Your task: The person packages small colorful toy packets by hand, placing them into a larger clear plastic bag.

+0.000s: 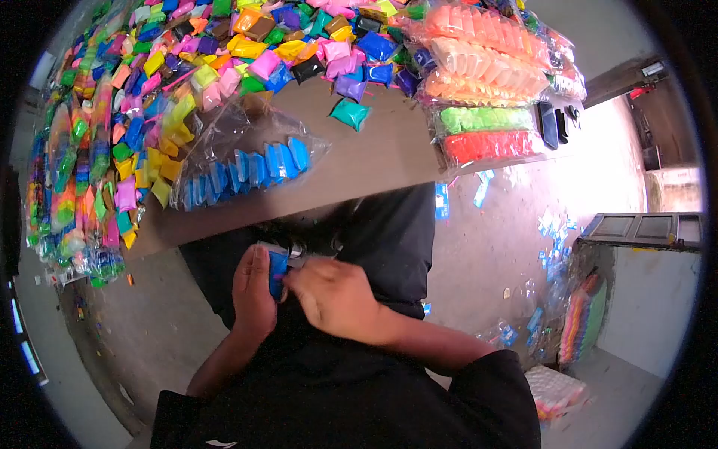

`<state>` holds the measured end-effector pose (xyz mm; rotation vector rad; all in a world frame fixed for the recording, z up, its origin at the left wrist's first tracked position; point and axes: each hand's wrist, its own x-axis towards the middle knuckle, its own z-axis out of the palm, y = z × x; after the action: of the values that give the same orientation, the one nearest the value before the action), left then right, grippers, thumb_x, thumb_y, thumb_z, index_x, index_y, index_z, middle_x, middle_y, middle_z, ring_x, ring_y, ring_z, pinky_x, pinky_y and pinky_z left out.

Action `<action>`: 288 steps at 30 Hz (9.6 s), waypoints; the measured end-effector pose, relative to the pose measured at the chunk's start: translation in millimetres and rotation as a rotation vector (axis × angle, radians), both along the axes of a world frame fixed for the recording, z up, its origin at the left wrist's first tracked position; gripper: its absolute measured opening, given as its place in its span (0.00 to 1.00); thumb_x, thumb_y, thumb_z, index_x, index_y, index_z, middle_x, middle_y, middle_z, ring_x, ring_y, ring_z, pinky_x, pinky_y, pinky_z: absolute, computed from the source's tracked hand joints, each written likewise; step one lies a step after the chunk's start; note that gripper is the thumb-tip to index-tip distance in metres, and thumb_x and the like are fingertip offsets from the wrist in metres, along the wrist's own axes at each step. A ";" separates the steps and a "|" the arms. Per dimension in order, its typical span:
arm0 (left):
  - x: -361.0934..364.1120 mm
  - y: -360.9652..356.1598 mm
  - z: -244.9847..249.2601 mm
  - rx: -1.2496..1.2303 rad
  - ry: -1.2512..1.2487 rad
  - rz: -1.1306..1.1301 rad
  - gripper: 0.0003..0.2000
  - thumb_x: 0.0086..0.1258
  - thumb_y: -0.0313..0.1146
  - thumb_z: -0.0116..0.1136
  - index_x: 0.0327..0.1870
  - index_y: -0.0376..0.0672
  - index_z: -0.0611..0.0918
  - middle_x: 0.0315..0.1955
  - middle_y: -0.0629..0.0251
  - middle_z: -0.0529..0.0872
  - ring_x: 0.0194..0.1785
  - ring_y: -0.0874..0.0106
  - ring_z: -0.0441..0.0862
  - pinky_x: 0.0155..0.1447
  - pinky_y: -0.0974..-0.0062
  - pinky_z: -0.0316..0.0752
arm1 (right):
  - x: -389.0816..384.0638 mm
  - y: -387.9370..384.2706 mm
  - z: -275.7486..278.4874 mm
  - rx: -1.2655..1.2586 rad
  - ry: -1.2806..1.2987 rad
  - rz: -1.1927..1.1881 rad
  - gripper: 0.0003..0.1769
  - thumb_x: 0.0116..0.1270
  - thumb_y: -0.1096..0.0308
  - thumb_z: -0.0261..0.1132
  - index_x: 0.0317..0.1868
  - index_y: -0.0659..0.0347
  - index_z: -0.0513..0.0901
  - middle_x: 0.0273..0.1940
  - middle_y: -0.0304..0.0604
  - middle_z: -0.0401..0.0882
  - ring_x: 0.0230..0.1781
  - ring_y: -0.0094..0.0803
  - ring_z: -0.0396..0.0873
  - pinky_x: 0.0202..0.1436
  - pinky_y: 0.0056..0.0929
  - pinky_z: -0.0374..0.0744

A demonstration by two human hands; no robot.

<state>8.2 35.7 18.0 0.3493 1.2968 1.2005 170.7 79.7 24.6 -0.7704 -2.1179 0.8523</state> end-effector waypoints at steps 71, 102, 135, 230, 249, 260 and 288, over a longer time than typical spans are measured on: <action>-10.7 4.1 4.0 0.269 0.267 -0.149 0.12 0.87 0.41 0.47 0.46 0.44 0.79 0.35 0.75 0.78 0.37 0.86 0.71 0.42 0.82 0.68 | 5.0 -3.4 11.4 -0.110 -0.040 0.247 0.05 0.61 0.78 0.66 0.38 0.67 0.85 0.33 0.49 0.83 0.30 0.46 0.83 0.34 0.40 0.83; -10.9 -5.8 -4.3 0.031 -0.556 -0.004 0.13 0.87 0.41 0.42 0.48 0.43 0.77 0.34 0.70 0.80 0.35 0.78 0.79 0.41 0.79 0.75 | -4.0 8.8 -1.0 -0.216 0.117 0.027 0.04 0.62 0.74 0.69 0.37 0.62 0.83 0.31 0.52 0.82 0.33 0.52 0.84 0.34 0.47 0.82; -3.2 -8.1 -1.5 -0.110 -0.495 0.042 0.15 0.87 0.47 0.41 0.43 0.49 0.77 0.26 0.73 0.76 0.26 0.76 0.73 0.31 0.79 0.66 | -3.2 19.7 8.7 0.005 0.043 -0.014 0.05 0.62 0.72 0.70 0.35 0.62 0.81 0.28 0.47 0.77 0.27 0.48 0.81 0.28 0.45 0.79; -10.9 -2.3 -27.5 0.155 -0.236 -0.218 0.16 0.87 0.45 0.45 0.48 0.42 0.78 0.27 0.71 0.76 0.26 0.79 0.70 0.30 0.75 0.63 | 12.9 10.1 7.9 -0.572 0.142 -0.134 0.08 0.80 0.70 0.60 0.46 0.66 0.72 0.32 0.51 0.75 0.32 0.44 0.78 0.38 0.37 0.76; -10.7 -3.5 -22.1 0.147 -0.372 -0.184 0.16 0.87 0.46 0.45 0.49 0.43 0.81 0.28 0.70 0.80 0.26 0.78 0.73 0.28 0.76 0.65 | 13.0 16.1 5.5 -0.152 0.159 -0.042 0.05 0.65 0.79 0.67 0.40 0.61 0.82 0.31 0.45 0.82 0.31 0.45 0.84 0.36 0.39 0.82; 5.3 7.8 -3.2 0.174 -0.133 0.075 0.11 0.84 0.42 0.55 0.55 0.45 0.78 0.42 0.71 0.83 0.44 0.77 0.82 0.46 0.75 0.78 | -10.6 0.2 -0.4 -0.653 0.380 -0.164 0.09 0.69 0.71 0.75 0.39 0.64 0.81 0.27 0.36 0.79 0.32 0.17 0.74 0.36 0.24 0.75; -27.4 9.3 12.9 0.247 0.157 -0.474 0.08 0.78 0.34 0.64 0.49 0.39 0.82 0.31 0.64 0.87 0.28 0.81 0.81 0.32 0.81 0.75 | 22.7 24.6 13.3 -0.592 0.044 -0.109 0.07 0.80 0.73 0.60 0.40 0.66 0.75 0.29 0.42 0.70 0.28 0.28 0.68 0.34 0.30 0.70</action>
<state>-19.2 45.0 30.9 0.8935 1.1134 0.9378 193.4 104.3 37.9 -1.1374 -1.7706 1.4453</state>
